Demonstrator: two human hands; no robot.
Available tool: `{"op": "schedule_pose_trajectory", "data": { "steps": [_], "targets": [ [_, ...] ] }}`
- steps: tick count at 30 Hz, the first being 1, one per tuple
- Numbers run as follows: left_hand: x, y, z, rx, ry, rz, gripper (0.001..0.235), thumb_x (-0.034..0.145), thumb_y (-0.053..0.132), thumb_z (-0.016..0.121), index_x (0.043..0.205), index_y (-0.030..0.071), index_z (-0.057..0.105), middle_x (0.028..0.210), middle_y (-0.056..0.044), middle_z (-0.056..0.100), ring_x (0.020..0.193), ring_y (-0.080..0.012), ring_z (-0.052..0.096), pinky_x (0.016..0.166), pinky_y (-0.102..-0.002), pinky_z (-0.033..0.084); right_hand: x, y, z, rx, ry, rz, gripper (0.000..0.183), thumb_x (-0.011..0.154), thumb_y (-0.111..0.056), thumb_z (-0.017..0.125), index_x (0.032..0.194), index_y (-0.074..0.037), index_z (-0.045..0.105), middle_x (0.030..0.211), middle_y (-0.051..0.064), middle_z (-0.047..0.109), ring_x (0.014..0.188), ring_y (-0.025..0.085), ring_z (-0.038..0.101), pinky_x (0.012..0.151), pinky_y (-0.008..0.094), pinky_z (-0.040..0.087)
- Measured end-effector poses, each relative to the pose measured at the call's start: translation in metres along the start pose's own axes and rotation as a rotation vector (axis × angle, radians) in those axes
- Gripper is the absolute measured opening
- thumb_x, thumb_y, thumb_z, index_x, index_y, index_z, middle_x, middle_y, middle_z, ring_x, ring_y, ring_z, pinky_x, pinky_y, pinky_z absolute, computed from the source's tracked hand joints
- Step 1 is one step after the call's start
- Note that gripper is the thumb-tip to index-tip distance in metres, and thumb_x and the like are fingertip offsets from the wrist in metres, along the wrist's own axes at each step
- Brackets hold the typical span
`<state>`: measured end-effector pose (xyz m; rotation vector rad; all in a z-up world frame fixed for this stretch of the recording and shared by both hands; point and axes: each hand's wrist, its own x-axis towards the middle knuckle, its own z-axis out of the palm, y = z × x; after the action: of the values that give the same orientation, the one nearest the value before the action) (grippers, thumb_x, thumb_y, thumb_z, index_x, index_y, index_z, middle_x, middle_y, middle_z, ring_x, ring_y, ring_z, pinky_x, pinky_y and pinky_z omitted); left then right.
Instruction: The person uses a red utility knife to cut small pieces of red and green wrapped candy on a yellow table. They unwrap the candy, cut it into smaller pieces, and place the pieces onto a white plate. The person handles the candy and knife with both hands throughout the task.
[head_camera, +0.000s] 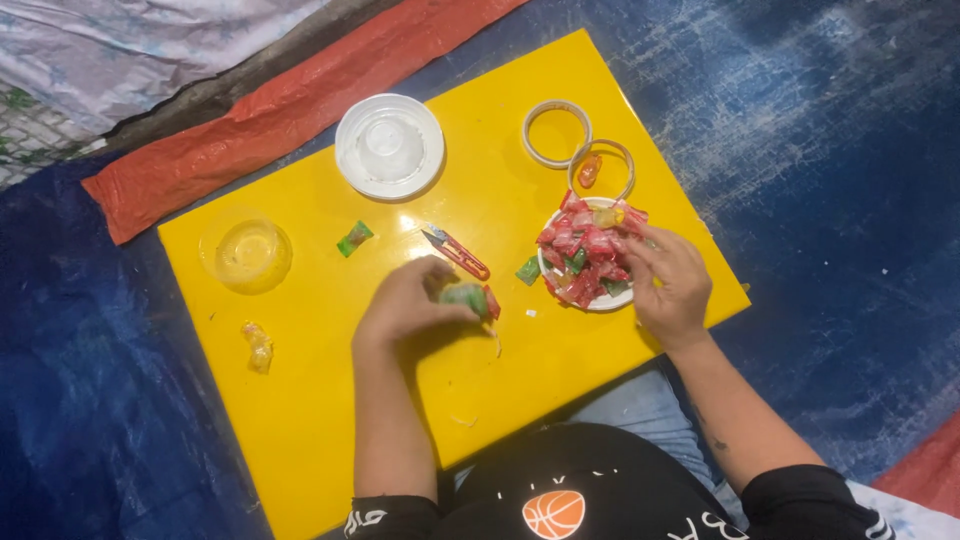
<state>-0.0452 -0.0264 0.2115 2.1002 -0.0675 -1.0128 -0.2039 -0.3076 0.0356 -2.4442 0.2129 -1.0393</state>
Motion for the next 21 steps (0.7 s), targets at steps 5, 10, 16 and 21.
{"op": "schedule_pose_trajectory", "data": {
  "steps": [5, 10, 16, 21],
  "targets": [
    [0.026, -0.018, 0.001, 0.197, -0.133, 0.041, 0.060, 0.057, 0.009, 0.092, 0.113, 0.006, 0.072, 0.115, -0.018, 0.071, 0.114, -0.0367, 0.067, 0.102, -0.045, 0.051, 0.010, -0.008, -0.005, 0.085, 0.044, 0.053, 0.014, 0.103, -0.014, 0.072, 0.110, -0.003, 0.080, 0.114, 0.014, 0.076, 0.107, 0.034, 0.070, 0.099, 0.041, 0.051],
    [0.051, -0.052, 0.008, 0.001, -0.176, 0.045, 0.035, 0.068, 0.008, 0.084, 0.102, 0.006, 0.076, 0.093, -0.014, 0.074, 0.087, -0.0302, 0.073, 0.086, -0.040, 0.056, 0.029, -0.049, 0.008, 0.176, 0.092, -0.041, 0.009, 0.099, -0.008, 0.077, 0.103, 0.000, 0.080, 0.108, 0.017, 0.076, 0.100, 0.038, 0.070, 0.093, 0.043, 0.052],
    [0.150, -0.131, 0.012, -0.632, -0.039, 0.493, 0.031, 0.081, 0.013, 0.081, 0.108, 0.004, 0.066, 0.095, -0.008, 0.066, 0.089, -0.0206, 0.066, 0.082, -0.033, 0.056, 0.054, -0.106, 0.093, 0.554, -0.121, -0.062, 0.019, 0.087, -0.008, 0.082, 0.107, -0.006, 0.081, 0.107, 0.011, 0.079, 0.098, 0.032, 0.075, 0.085, 0.038, 0.057],
    [0.153, -0.131, 0.004, -1.253, 0.010, 0.582, 0.020, 0.102, 0.019, 0.055, 0.115, 0.008, 0.065, 0.103, -0.006, 0.067, 0.096, -0.0166, 0.066, 0.086, -0.031, 0.055, 0.075, -0.152, 0.153, 0.674, -0.309, 0.159, 0.057, 0.083, -0.018, 0.089, 0.135, -0.008, 0.067, 0.125, 0.017, 0.070, 0.109, 0.031, 0.066, 0.087, 0.038, 0.057]
  ]
}}
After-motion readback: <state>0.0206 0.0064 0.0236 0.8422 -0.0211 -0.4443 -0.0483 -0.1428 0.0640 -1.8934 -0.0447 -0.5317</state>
